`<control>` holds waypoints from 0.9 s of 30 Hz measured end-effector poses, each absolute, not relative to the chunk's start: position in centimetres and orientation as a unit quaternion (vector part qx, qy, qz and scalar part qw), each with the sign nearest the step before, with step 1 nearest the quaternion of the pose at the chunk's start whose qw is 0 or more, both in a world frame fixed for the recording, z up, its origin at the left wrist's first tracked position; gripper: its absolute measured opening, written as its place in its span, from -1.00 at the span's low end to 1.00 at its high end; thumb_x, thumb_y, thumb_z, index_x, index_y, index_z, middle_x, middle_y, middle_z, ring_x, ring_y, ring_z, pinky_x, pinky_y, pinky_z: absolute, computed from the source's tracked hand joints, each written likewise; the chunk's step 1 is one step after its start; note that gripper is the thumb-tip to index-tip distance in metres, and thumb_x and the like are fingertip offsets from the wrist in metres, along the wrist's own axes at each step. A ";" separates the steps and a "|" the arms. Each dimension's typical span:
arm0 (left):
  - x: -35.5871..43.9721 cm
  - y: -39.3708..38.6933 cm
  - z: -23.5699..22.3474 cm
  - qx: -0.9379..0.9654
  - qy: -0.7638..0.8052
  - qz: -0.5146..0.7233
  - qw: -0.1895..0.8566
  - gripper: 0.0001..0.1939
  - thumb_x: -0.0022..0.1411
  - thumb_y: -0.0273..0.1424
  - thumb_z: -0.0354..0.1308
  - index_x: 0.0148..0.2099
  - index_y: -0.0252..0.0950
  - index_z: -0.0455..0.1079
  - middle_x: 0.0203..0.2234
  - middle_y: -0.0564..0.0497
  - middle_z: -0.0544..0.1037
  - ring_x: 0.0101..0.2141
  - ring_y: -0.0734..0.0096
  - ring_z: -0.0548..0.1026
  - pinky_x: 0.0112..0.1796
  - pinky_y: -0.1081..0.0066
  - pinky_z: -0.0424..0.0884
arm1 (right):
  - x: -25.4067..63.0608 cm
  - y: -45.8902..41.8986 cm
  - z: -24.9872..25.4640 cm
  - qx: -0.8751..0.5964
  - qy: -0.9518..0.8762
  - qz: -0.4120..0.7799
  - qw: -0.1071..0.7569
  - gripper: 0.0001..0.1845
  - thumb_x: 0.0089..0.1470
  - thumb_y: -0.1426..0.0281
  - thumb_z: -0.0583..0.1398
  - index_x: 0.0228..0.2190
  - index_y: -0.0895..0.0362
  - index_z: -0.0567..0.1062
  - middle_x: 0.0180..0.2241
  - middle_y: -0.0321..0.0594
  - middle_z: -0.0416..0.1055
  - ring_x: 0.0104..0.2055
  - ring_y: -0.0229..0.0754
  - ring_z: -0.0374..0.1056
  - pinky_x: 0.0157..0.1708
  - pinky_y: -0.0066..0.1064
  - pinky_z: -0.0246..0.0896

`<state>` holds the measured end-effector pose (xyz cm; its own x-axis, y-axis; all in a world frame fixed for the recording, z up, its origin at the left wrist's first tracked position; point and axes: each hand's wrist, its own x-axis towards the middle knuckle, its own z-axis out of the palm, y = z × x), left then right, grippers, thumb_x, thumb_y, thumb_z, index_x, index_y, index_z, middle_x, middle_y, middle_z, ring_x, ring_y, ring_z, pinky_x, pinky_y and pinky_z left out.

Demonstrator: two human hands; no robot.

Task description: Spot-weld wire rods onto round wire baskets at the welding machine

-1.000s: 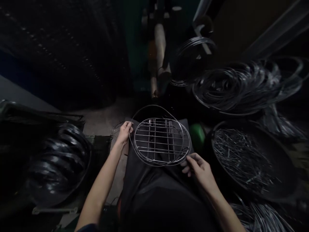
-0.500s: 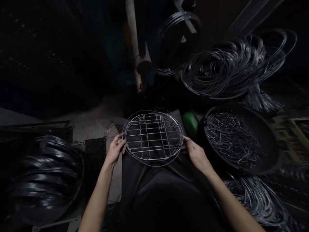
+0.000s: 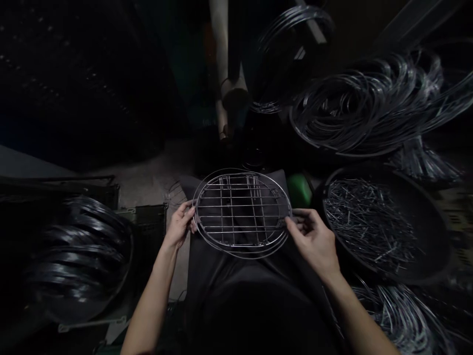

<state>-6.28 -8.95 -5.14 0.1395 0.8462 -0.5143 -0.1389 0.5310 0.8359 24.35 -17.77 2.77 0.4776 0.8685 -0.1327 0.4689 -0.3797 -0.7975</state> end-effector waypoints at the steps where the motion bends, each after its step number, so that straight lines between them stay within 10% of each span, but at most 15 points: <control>1: -6.3 -8.9 -5.0 0.321 0.545 0.362 0.685 -0.47 -0.01 -0.15 0.32 -0.05 -0.30 0.31 -0.66 0.18 0.41 -0.74 0.60 0.31 -0.70 0.62 0.21 | 24.5 -17.8 2.6 -0.778 -0.409 0.301 0.370 -0.61 -0.01 0.07 0.22 -0.29 0.12 0.42 -0.48 -0.26 0.40 -0.48 -0.24 0.30 -0.42 -0.39 0.28; 12: -5.8 -8.3 -3.7 0.405 0.573 0.366 0.612 -0.59 0.02 -0.15 0.30 -0.19 -0.35 0.41 -0.62 0.12 0.42 -0.64 0.58 0.35 -0.61 0.59 0.28 | 25.0 -18.3 1.3 -0.776 -0.305 0.338 0.436 -0.57 -0.08 -0.01 0.24 -0.40 0.10 0.38 -0.62 -0.34 0.31 -0.62 -0.28 0.23 -0.62 -0.46 0.18; 21: -5.2 -7.8 -4.6 0.398 0.565 0.397 0.604 -0.55 0.13 -0.05 0.18 -0.10 -0.30 0.36 -0.53 0.11 0.41 -0.64 0.64 0.29 -0.64 0.62 0.20 | 27.5 -15.7 -3.2 -0.755 -0.313 0.364 0.446 -0.53 -0.06 0.06 0.24 -0.22 0.15 0.50 -0.27 -0.13 0.50 -0.17 -0.06 0.40 -0.09 -0.19 0.31; 27: -5.7 -7.8 -5.5 0.422 0.585 0.370 0.586 -0.45 0.18 -0.05 0.12 0.08 -0.32 0.36 -0.47 0.04 0.47 -0.62 0.58 0.32 -0.64 0.59 0.17 | 27.8 -14.4 -4.9 -0.735 -0.289 0.432 0.435 -0.37 -0.18 0.03 0.31 -0.12 0.17 0.52 -0.15 -0.07 0.52 -0.10 0.04 0.41 -0.08 -0.10 0.33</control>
